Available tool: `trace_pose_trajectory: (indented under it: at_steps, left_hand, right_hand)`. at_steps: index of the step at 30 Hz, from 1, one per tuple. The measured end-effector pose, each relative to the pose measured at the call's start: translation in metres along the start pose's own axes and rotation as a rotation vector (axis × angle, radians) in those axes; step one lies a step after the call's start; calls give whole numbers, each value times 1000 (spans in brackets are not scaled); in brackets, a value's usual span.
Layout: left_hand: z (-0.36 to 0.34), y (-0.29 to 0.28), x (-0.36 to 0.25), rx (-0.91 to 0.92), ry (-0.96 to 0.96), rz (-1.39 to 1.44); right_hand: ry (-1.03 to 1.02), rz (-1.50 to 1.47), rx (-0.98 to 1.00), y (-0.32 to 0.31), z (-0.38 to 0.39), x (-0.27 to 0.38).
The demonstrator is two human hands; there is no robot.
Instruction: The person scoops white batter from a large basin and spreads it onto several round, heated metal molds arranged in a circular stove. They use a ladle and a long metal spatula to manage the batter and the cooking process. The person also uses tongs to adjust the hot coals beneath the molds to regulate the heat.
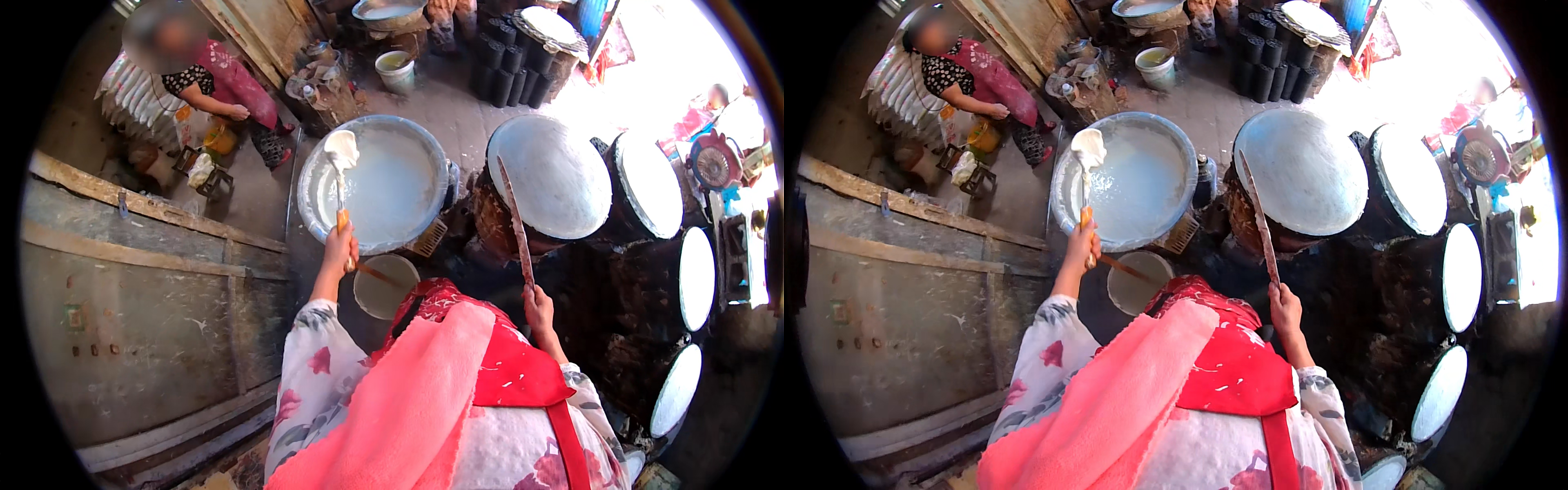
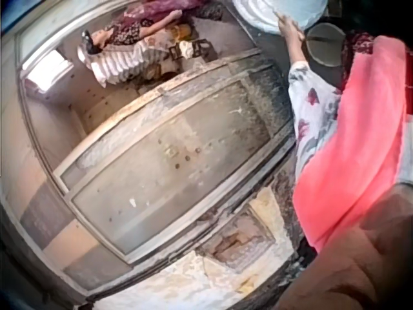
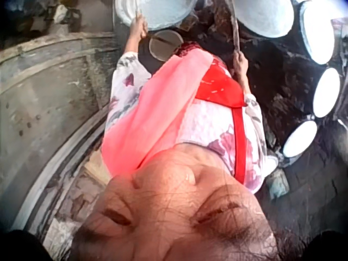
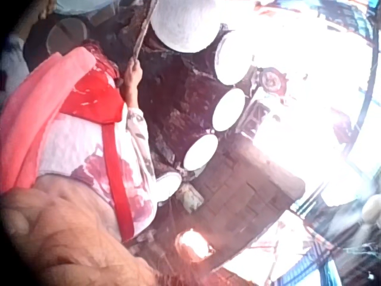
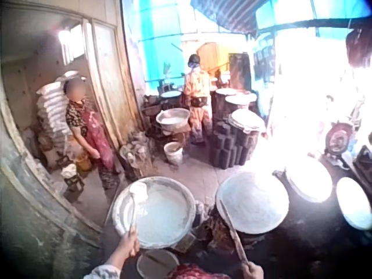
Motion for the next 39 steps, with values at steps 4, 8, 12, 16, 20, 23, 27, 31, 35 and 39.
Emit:
trace_pose_trajectory:
  at_steps: [4, 8, 12, 16, 20, 23, 27, 31, 35, 39]
  left_hand:
    - [-1, 34, -39, 274, -36, 666]
    - [23, 51, -82, 717, 276, 990]
    - [-16, 45, -81, 749, 175, 1329]
    - [-23, 37, -72, 233, -9, 856]
    - [-9, 16, -50, -260, 155, -563]
    - [-29, 40, -45, 132, -4, 93]
    - [-28, 87, -70, 504, -208, 821]
    - [-15, 149, -119, 635, -221, 610]
    - [-10, 226, -156, 720, -174, 436]
    - [-14, 338, -178, 843, -221, 381]
  right_hand:
    - [46, -7, -35, -8, 8, -6]
    - [45, -66, -65, -6, 11, -2]
    - [52, -158, -48, 3, 8, -5]
    - [44, -82, -81, 6, 12, -6]
    - [70, -264, -56, 14, 18, -22]
    - [131, -387, -32, 10, 19, -13]
    - [176, -428, -45, 0, 28, -20]
    - [154, -575, -72, -20, 32, -29]
    - [113, -664, -155, -73, 32, -23]
    - [58, -637, -251, -157, 28, -35]
Point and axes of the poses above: each hand's wrist, its own z-axis away from the middle knuckle, its own y-axis out of the palm, x = y × z, the point moved 6 cm from there along -z, towards the middle knuckle, and after that the axes turned 15 degrees about x, right-handed, at the moved point
